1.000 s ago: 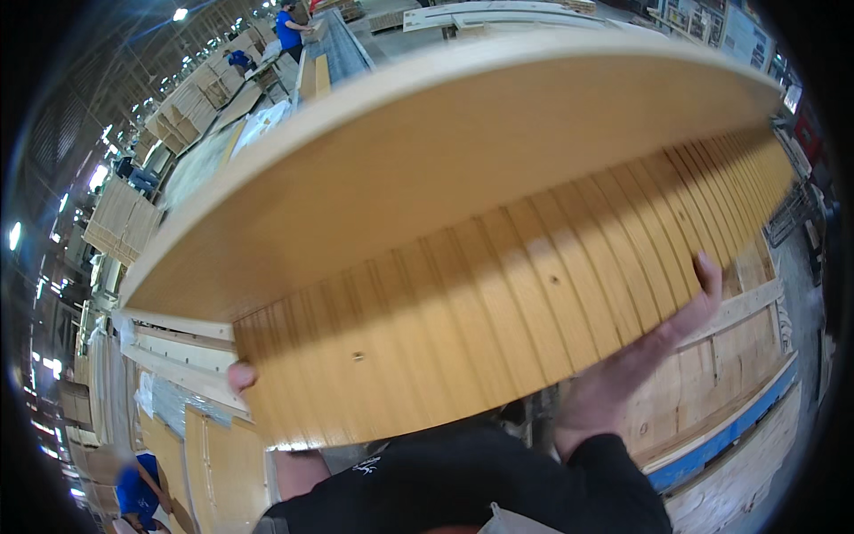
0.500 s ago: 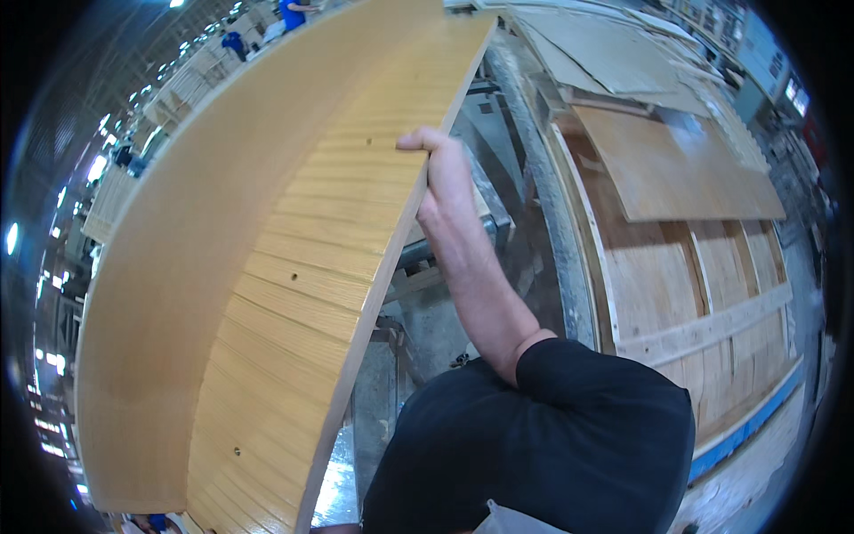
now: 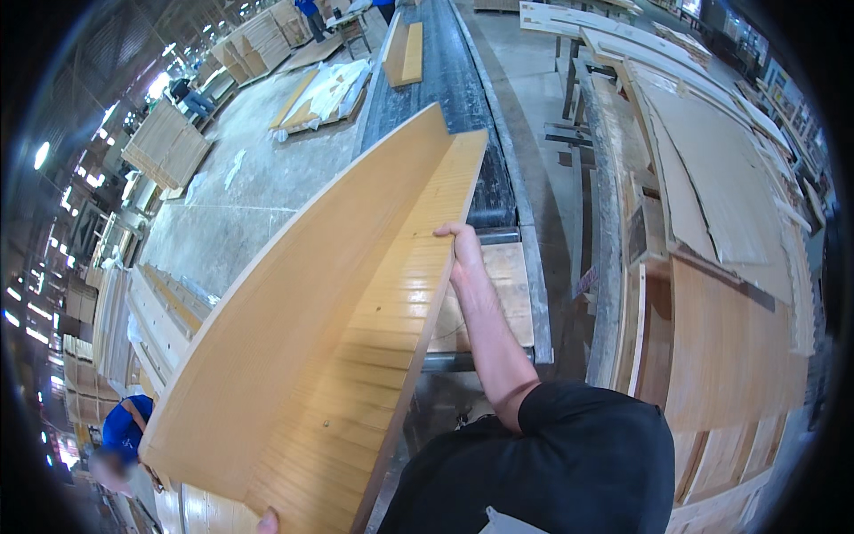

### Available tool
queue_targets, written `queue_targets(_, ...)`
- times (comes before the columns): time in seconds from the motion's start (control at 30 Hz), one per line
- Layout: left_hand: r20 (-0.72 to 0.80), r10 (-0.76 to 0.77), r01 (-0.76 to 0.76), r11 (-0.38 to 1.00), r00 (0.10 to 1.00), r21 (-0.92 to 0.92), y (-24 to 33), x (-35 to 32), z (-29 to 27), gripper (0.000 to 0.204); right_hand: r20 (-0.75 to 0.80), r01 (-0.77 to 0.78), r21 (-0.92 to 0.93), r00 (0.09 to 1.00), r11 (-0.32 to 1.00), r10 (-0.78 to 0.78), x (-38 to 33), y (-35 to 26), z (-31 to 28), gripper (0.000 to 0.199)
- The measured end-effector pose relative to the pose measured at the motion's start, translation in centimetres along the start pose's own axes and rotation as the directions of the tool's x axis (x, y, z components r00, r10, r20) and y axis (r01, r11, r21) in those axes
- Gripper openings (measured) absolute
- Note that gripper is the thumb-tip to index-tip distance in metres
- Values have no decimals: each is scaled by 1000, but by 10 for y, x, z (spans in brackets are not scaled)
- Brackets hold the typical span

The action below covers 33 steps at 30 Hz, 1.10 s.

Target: The person repeatedly picks up wooden panels from a conveyor belt and places them into a wooden jig on a workbench. The person aligns each panel within the jig and then removes it to repeat the process with the next panel.

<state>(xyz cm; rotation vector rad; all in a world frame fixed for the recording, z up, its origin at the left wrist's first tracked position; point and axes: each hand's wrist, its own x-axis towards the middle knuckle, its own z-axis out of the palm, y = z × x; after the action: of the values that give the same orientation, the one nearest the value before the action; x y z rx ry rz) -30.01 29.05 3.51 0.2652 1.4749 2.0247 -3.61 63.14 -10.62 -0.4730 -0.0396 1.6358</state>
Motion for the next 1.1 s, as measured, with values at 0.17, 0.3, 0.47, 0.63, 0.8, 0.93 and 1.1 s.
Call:
queue_targets(0.17,123,-250,228,959,960,170,-50,-19,101,43,-27,-1,-257,1000,967,-6,150,-87,-35,57)
queue_targets(0.3,253,-561,538,827,788,159,-219,64,159,29,12,258,-881,850,396,-526,160,-112,-77,57)
queue_targets(0.47,300,-757,773,628,581,88,-431,126,253,37,-153,79,-694,955,716,-253,14,-120,-147,29)
queue_targets(0.63,376,-775,804,583,508,115,-523,135,365,44,-354,-109,-767,894,632,-275,-114,-148,-230,24)
queue_targets(0.8,603,-616,758,652,507,30,-538,171,365,51,-363,-135,-797,886,588,-288,-157,-170,-242,25)
queue_targets(0.93,699,-479,130,861,531,492,-412,119,313,44,-187,-109,-871,975,479,-118,-134,-125,-211,20)
queue_targets(1.1,819,-489,-244,791,300,562,-351,64,95,32,174,72,-955,920,286,351,-106,-39,-155,11)
